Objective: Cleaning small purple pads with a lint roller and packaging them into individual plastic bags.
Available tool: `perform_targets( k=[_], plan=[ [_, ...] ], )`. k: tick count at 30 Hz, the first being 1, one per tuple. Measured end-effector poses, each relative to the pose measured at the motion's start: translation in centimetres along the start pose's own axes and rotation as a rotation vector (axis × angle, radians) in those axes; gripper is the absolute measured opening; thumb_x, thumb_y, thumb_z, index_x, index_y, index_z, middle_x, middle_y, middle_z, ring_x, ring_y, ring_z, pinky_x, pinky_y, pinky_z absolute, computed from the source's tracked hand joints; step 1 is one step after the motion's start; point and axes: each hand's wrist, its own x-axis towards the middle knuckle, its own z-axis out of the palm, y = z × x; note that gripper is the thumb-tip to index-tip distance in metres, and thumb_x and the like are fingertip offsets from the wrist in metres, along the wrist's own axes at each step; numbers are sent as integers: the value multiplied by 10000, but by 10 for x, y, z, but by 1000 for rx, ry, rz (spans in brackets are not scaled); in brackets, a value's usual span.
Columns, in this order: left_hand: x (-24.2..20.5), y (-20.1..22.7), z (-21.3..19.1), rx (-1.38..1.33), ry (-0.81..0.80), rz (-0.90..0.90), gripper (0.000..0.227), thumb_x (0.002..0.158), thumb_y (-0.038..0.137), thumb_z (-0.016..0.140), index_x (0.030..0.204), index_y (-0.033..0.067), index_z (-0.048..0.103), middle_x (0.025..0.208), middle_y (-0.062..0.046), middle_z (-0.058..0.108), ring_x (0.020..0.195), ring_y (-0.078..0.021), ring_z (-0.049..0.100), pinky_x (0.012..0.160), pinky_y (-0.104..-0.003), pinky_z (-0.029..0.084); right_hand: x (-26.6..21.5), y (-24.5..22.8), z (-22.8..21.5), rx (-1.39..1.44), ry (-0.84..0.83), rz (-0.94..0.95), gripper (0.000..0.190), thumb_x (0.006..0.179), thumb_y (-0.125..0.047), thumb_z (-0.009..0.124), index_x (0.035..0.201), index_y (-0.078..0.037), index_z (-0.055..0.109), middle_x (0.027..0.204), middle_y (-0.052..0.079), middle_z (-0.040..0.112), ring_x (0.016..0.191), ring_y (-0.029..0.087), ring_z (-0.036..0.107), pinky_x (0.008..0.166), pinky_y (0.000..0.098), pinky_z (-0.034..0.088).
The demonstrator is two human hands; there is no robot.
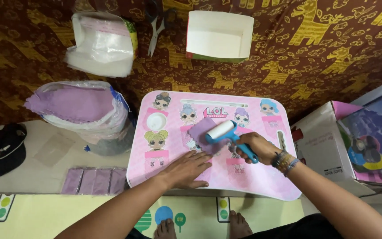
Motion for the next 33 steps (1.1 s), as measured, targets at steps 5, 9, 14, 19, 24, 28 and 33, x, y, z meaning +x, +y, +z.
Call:
perform_targets(
  k=[5,9,14,19,24,28,33],
  plan=[
    [4,-1,2,18,27,12,650,922,568,596,1352,82,564,1381,-155,585,1378,-350,500,1129,-558,346,21,-17,17,-24,-7,-14,179,871,-123,600,847,49,645,624,192,594,484,239,558,338,332,438],
    [3,-4,7,20,63,25,635,915,553,608,1334,77,571,1378,-166,583,1367,-356,505,1099,-565,359,38,-25,24,-14,-15,-40,187,874,-135,600,837,44,637,619,195,610,476,238,574,335,330,453],
    [2,-2,6,40,58,16,610,920,540,607,1316,76,587,1385,-159,582,1373,-343,508,1083,-556,365,44,-30,31,-8,-28,-66,188,867,-127,610,816,52,627,617,195,583,484,241,553,343,327,430],
    [2,-1,7,42,40,16,582,933,518,610,1301,68,614,1366,-160,603,1357,-343,527,1076,-555,362,28,-26,28,-35,-18,-62,180,876,-136,591,811,30,612,622,182,591,486,234,563,351,315,438],
    [-4,-2,10,29,40,50,544,966,489,597,1299,59,608,1331,-166,624,1358,-334,529,1109,-542,342,-3,-16,11,-53,-21,-15,203,865,-127,597,888,70,639,636,183,574,495,231,543,347,309,411],
    [-8,1,5,29,58,56,513,974,471,600,1281,61,617,1294,-168,646,1339,-327,550,1122,-536,340,-12,8,-11,-73,7,16,185,851,-117,609,855,65,645,627,214,593,484,253,559,335,341,434],
    [-2,-9,21,30,82,65,478,996,481,575,1226,68,646,1209,-148,679,1278,-314,596,1104,-516,379,-37,6,-16,-77,5,43,175,842,-103,614,847,73,617,629,215,565,485,250,530,333,333,421]
  ],
)
